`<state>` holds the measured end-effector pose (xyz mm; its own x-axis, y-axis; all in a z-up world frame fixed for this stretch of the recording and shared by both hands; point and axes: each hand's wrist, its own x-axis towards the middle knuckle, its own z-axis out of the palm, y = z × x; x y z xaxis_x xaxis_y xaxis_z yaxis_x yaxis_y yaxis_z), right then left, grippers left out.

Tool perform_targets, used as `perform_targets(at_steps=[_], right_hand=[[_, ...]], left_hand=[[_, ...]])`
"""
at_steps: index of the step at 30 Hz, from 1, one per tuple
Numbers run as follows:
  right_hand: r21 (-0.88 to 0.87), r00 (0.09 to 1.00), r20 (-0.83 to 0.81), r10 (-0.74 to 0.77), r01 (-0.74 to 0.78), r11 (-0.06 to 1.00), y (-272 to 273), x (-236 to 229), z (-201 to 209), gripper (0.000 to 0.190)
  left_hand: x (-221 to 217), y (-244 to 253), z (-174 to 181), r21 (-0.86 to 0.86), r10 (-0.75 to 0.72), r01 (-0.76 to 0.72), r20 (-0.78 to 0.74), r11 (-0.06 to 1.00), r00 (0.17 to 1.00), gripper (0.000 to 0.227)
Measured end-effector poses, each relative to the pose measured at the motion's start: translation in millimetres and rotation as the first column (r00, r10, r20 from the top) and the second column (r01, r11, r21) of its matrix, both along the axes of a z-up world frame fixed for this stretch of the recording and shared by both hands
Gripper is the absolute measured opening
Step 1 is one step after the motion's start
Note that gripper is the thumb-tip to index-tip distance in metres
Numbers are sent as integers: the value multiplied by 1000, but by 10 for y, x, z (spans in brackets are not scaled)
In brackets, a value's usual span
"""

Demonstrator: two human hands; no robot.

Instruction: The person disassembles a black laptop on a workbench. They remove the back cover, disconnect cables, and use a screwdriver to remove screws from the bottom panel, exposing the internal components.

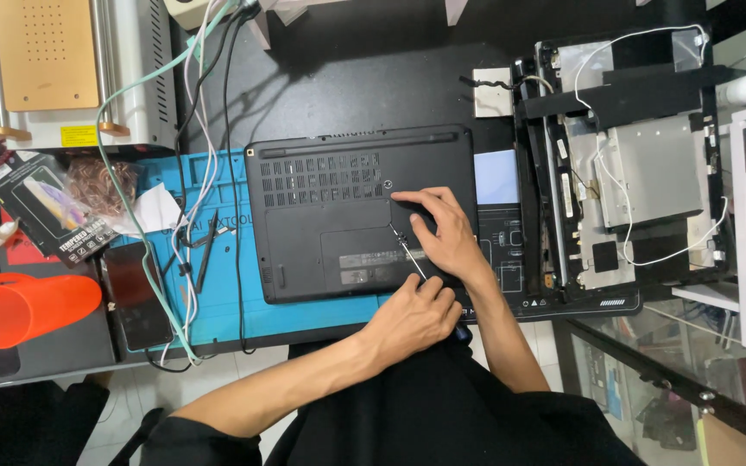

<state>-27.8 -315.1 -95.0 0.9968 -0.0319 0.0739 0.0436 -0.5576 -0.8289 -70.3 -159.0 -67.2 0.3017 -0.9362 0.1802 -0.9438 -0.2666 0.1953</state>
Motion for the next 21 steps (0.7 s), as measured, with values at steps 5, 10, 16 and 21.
perform_targets(at_steps=[5, 10, 16, 21], right_hand=[[35, 1000, -24, 12, -11, 999, 11, 14, 49, 38], [60, 999, -45, 30, -28, 998, 11, 97, 76, 38], [356, 984, -177, 26, 39, 934, 7, 183, -164, 43], [312, 954, -300, -27, 124, 942, 45, 256, -159, 39]], left_hand=[[-31, 1, -66, 51, -21, 22, -15, 998, 1000, 9], [-32, 19, -93, 67, -13, 16, -48, 998, 999, 9], [-49, 112, -107, 54, 1, 2, -59, 999, 998, 11], [0, 258, 43, -52, 18, -23, -91, 998, 996, 13]])
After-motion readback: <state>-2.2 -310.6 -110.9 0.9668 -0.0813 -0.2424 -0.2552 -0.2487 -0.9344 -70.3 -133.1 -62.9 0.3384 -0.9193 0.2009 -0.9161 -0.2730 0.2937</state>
